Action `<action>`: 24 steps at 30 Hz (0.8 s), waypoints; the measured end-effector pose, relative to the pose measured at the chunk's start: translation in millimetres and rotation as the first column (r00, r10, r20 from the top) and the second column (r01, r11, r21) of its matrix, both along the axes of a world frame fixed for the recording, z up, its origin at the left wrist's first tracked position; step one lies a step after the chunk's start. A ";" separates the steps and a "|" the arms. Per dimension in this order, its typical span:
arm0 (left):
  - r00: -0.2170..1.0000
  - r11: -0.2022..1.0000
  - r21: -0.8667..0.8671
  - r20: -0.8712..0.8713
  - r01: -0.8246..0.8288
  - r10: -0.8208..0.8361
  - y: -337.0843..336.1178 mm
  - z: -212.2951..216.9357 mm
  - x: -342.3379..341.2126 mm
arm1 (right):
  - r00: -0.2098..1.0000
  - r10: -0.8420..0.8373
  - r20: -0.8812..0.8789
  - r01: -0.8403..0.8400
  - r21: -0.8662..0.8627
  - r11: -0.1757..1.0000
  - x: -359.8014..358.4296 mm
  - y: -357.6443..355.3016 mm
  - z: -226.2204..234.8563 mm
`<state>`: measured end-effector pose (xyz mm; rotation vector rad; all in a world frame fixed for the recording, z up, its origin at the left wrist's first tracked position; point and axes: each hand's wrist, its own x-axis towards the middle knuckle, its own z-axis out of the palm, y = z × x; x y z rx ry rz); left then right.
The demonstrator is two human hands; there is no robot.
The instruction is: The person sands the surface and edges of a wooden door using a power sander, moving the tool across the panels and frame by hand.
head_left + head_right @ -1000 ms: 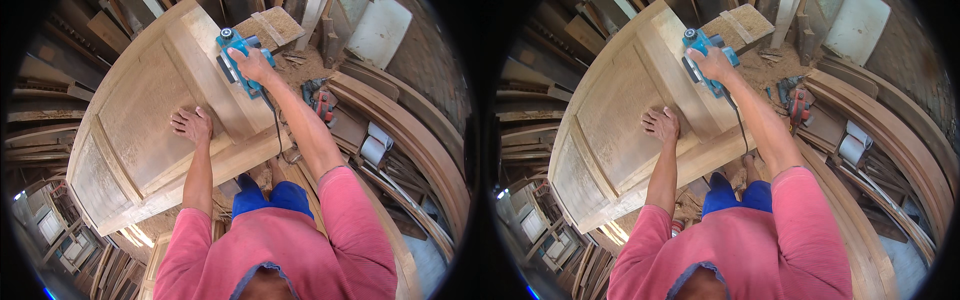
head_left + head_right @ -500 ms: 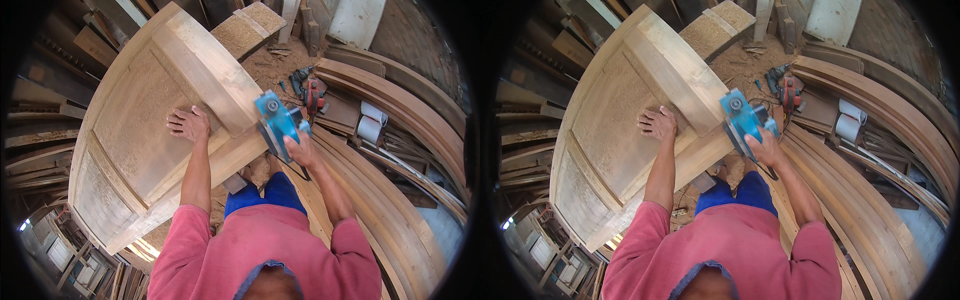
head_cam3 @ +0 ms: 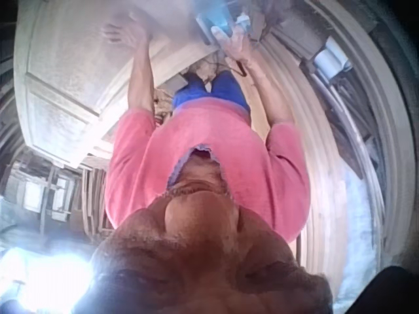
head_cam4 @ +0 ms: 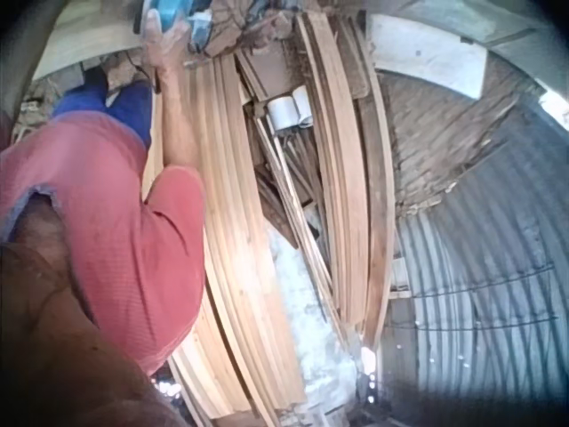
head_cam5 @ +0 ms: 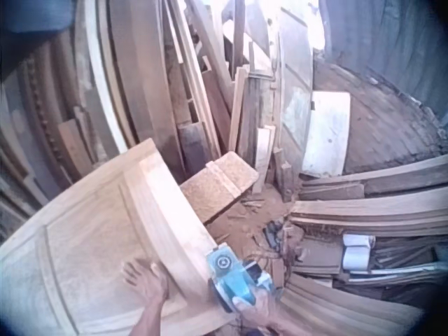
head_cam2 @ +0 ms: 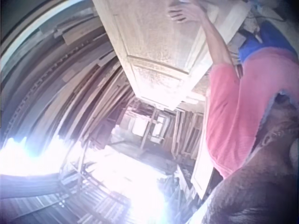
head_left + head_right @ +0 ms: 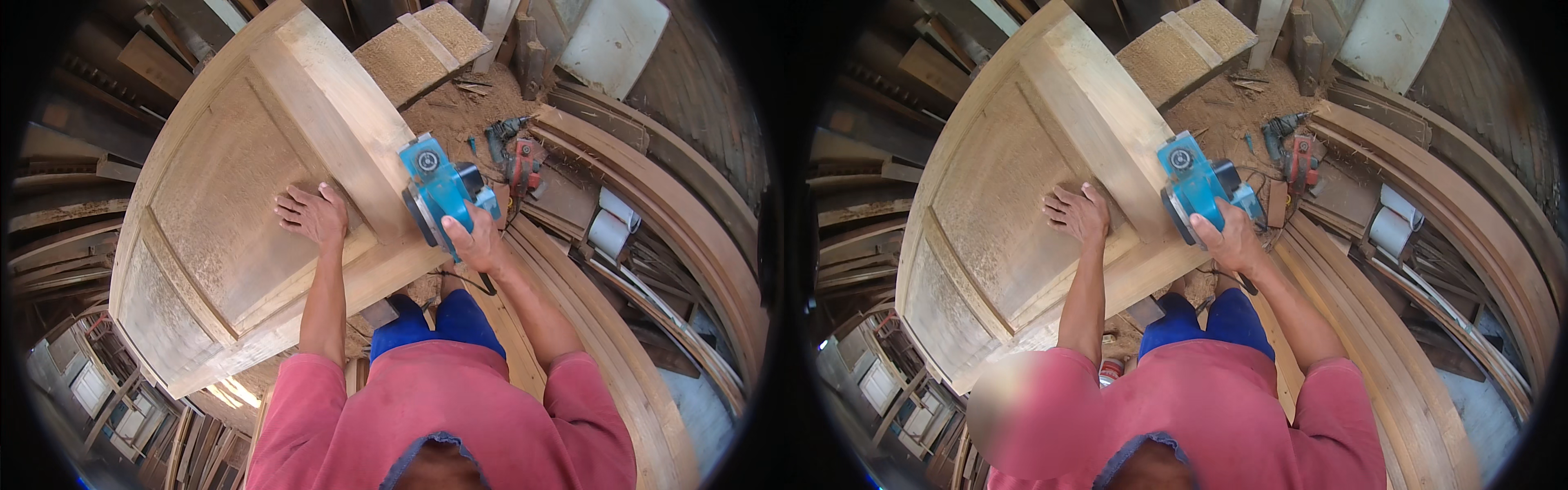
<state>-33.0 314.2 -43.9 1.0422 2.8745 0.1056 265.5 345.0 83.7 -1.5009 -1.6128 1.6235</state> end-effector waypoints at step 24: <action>0.999 0.999 0.036 0.047 -0.018 0.016 1.8 8.3 -1.4 | 0.986 0.025 -0.164 -0.031 -0.034 0.999 -87.7 98.3 -13.3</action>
